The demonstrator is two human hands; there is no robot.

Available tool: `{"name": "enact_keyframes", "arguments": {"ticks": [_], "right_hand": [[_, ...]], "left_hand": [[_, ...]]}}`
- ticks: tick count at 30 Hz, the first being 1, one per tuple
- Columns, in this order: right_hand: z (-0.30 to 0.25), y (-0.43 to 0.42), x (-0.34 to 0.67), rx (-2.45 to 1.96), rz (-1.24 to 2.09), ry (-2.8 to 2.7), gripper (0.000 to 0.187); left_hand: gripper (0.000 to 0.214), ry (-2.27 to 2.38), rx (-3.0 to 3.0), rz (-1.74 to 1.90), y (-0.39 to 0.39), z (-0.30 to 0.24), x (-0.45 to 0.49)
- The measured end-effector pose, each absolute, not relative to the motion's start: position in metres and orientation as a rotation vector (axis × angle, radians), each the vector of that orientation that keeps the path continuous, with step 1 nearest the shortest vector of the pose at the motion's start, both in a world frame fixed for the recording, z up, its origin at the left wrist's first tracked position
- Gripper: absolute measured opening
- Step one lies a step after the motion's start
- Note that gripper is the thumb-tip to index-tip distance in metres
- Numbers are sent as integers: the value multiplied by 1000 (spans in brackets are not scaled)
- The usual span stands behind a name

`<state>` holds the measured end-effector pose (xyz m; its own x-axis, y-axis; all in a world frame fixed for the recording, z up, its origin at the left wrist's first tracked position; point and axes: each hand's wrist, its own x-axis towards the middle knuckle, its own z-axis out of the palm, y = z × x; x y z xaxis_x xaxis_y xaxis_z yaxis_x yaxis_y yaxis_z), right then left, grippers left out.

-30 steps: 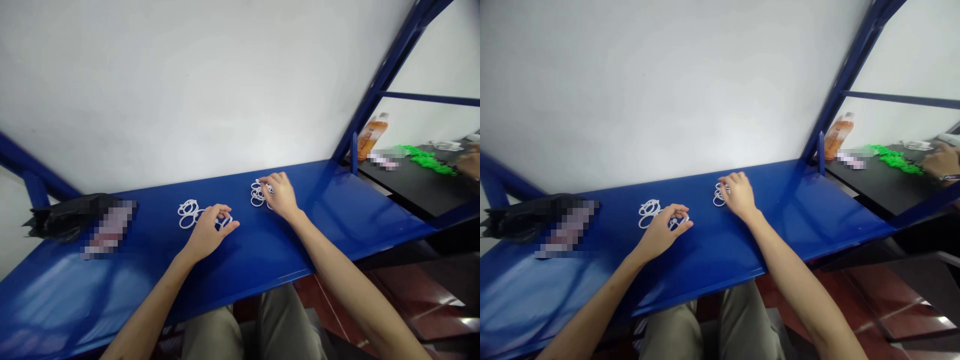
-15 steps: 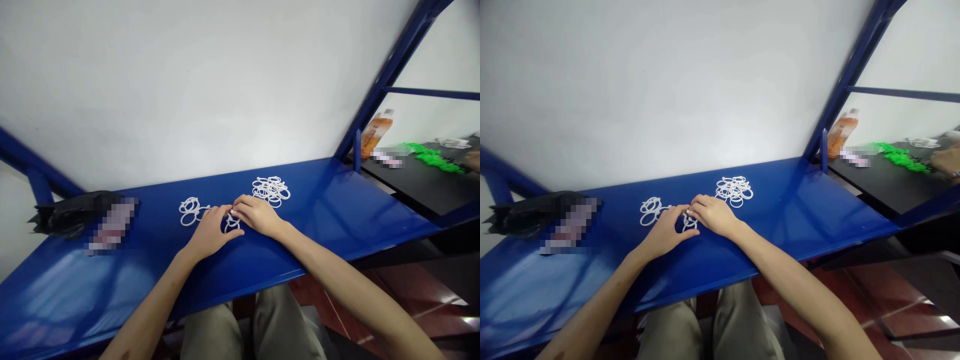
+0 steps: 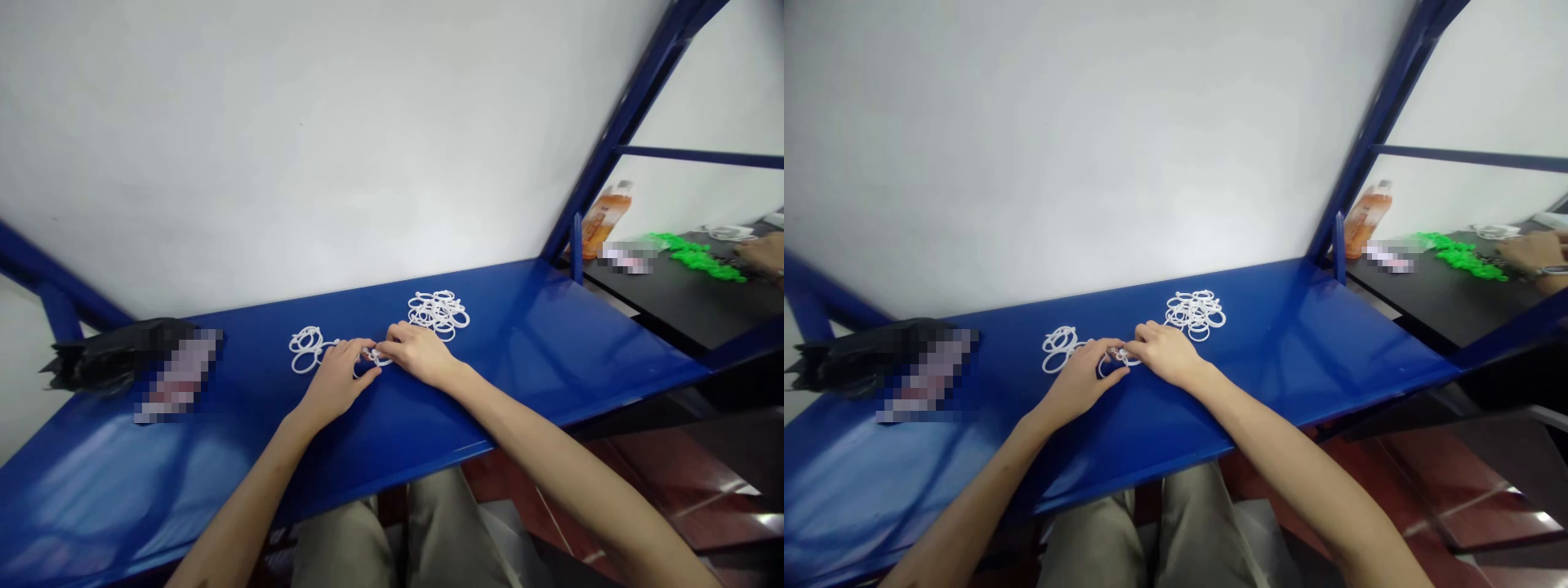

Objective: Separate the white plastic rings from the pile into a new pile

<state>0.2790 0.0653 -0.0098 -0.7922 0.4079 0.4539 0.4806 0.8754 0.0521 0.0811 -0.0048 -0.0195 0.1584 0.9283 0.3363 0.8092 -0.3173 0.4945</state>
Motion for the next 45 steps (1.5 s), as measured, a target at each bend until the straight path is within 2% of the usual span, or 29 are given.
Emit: {"name": "enact_keyframes", "arguments": {"ticks": [8, 16, 20, 23, 31, 45], "right_hand": [[-5, 64, 282, -714, -225, -2639, 20], [-12, 72, 286, -714, -219, -2571, 25], [-11, 69, 286, -725, -116, -2527, 26], [-9, 66, 285, -732, -20, -2530, 27], [-10, 65, 285, -639, 428, -2407, 9], [-11, 60, 285, -400, 332, -2533, 17]], "left_hand": [[25, 1611, 1975, 991, -5, -8, 79], [34, 1737, 2247, 1005, -1, -21, 72], [34, 1892, 2355, 922, -6, -19, 78], [29, 1826, 2365, 940, -9, -15, 83], [18, 1708, 2424, 1003, -8, -11, 84], [24, 1667, 2489, 912, -13, -9, 87]]}}
